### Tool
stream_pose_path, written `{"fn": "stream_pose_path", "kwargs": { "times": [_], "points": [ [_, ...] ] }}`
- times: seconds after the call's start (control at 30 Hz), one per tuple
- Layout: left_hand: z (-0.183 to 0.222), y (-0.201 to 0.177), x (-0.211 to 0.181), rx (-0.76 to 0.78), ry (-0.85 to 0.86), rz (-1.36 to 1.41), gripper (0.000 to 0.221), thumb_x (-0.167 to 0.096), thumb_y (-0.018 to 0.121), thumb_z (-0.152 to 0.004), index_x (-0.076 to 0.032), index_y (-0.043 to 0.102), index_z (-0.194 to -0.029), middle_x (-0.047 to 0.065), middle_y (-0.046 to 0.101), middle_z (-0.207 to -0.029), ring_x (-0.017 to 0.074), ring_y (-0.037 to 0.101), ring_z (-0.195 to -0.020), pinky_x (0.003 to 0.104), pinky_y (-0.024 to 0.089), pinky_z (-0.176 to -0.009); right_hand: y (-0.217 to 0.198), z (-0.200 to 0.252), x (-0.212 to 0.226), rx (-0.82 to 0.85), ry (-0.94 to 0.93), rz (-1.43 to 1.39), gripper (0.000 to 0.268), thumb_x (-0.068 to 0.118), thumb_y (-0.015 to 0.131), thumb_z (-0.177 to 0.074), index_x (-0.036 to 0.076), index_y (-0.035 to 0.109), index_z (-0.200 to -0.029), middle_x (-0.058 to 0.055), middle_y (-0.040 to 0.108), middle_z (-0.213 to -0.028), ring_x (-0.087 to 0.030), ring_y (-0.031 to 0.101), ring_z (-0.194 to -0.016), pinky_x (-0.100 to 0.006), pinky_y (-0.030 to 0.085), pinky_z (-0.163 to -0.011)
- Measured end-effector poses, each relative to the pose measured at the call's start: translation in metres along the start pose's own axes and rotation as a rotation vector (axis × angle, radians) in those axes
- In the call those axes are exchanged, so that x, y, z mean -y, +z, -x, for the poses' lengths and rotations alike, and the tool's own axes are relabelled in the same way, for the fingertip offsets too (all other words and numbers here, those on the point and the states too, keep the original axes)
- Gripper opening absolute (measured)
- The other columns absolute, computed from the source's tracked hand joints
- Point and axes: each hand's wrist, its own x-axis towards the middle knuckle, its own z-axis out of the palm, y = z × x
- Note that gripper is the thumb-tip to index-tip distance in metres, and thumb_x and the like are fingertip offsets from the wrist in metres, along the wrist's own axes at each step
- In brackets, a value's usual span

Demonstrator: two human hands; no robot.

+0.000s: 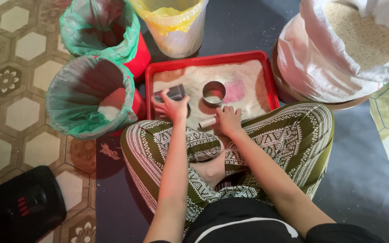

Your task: The person transfers grains from large bags into a red tray by scooping the grains with small metal cups and pouring them into the tray, occasionally pouring grains from one cup to another or back into the bag.

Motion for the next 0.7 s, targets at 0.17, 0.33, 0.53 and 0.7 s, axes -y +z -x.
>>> {"fn": "stream_pose_path", "kwargs": {
  "times": [0.17,0.33,0.53,0.7],
  "points": [
    [0.011,-0.005,-0.005,-0.005,0.175,-0.099,0.086,-0.045,0.094,-0.056,-0.026,0.053,-0.13,0.027,0.028,-0.155,0.0471,0.023,-0.147,0.069,0.019,-0.115,-0.061,0.008,0.012,-0.144,-0.027,-0.138,0.028,0.032,0.072,-0.087,0.021,0.055,-0.108,-0.009,0.06,-0.109,-0.03,0.056,-0.11,-0.055,0.039,-0.095],
    [0.0,0.007,0.006,-0.22,0.339,0.038,0.06,-0.042,0.089,-0.069,-0.029,0.06,-0.12,0.014,0.037,-0.151,0.0393,0.035,-0.142,0.065,0.029,-0.111,-0.015,-0.066,-0.02,-0.272,-0.015,-0.188,0.032,0.028,0.077,-0.084,0.026,0.054,-0.106,-0.005,0.059,-0.104,-0.03,0.057,-0.109,-0.056,0.041,-0.094],
    [0.017,-0.053,-0.036,-0.118,0.357,0.373,0.032,-0.033,0.079,-0.088,-0.024,0.066,-0.116,0.011,0.053,-0.134,0.0346,0.047,-0.132,0.056,0.032,-0.113,-0.029,-0.11,-0.031,-0.387,0.034,-0.116,0.025,0.032,0.07,-0.094,0.022,0.055,-0.111,-0.007,0.058,-0.105,-0.03,0.058,-0.107,-0.051,0.044,-0.088],
    [0.063,-0.13,-0.091,0.191,0.277,0.736,0.02,-0.025,0.07,-0.1,-0.017,0.065,-0.117,0.005,0.062,-0.125,0.0222,0.052,-0.127,0.051,0.037,-0.113,-0.045,-0.101,-0.032,-0.317,-0.013,-0.134,0.018,0.03,0.062,-0.102,0.024,0.053,-0.116,-0.006,0.056,-0.107,-0.032,0.058,-0.108,-0.05,0.048,-0.088]
  ]
}}
